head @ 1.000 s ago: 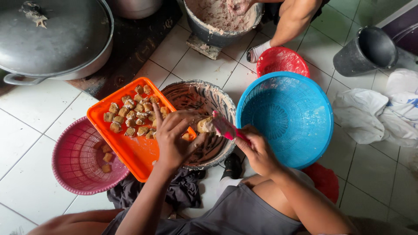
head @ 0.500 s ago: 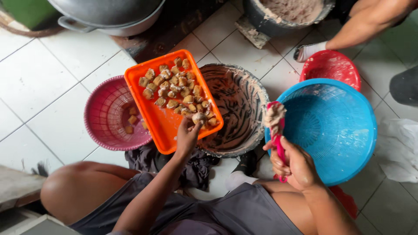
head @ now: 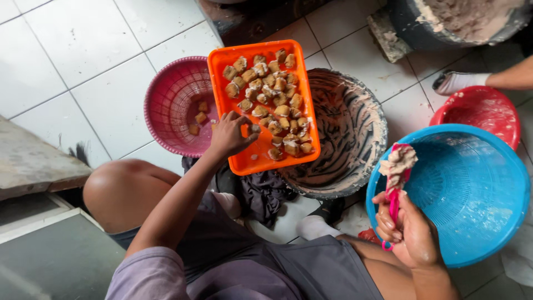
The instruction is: The person scoops a thick paste from a bowl using a pink spatula and spreads it onto small brown food items held in the left hand. The coated items are placed into an orange tray. The person repeats this process continuously.
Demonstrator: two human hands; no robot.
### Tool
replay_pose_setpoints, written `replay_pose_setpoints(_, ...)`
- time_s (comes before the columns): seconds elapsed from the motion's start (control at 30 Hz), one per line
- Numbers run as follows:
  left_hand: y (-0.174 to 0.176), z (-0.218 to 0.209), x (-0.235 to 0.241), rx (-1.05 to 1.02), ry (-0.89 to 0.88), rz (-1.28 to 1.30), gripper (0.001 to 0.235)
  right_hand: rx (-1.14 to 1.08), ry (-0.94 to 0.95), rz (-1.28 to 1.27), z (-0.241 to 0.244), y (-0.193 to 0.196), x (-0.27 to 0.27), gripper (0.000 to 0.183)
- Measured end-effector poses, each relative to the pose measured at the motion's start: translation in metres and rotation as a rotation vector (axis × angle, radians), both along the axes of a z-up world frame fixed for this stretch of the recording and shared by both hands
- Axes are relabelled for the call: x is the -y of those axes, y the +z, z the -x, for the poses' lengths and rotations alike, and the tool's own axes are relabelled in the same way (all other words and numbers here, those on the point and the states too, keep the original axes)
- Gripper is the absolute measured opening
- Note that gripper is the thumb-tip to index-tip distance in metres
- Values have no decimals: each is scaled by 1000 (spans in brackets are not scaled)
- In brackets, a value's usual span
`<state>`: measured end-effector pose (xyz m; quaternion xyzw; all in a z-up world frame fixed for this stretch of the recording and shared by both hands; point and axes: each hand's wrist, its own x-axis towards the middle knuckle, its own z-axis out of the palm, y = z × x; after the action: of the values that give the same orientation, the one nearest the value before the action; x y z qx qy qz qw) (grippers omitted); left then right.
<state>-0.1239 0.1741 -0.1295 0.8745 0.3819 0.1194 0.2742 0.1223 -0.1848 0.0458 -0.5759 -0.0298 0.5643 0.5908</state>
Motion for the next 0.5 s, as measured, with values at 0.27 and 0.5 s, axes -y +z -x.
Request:
replay_pose_setpoints(0.27, -49, 46, -99, 228, 813, 381, 35, -20, -60, 80, -14, -9, 5, 52)
replay_pose_setpoints(0.5, -169, 79, -85, -347, 448, 356, 42, -10, -123, 109, -34, -21, 8, 52)
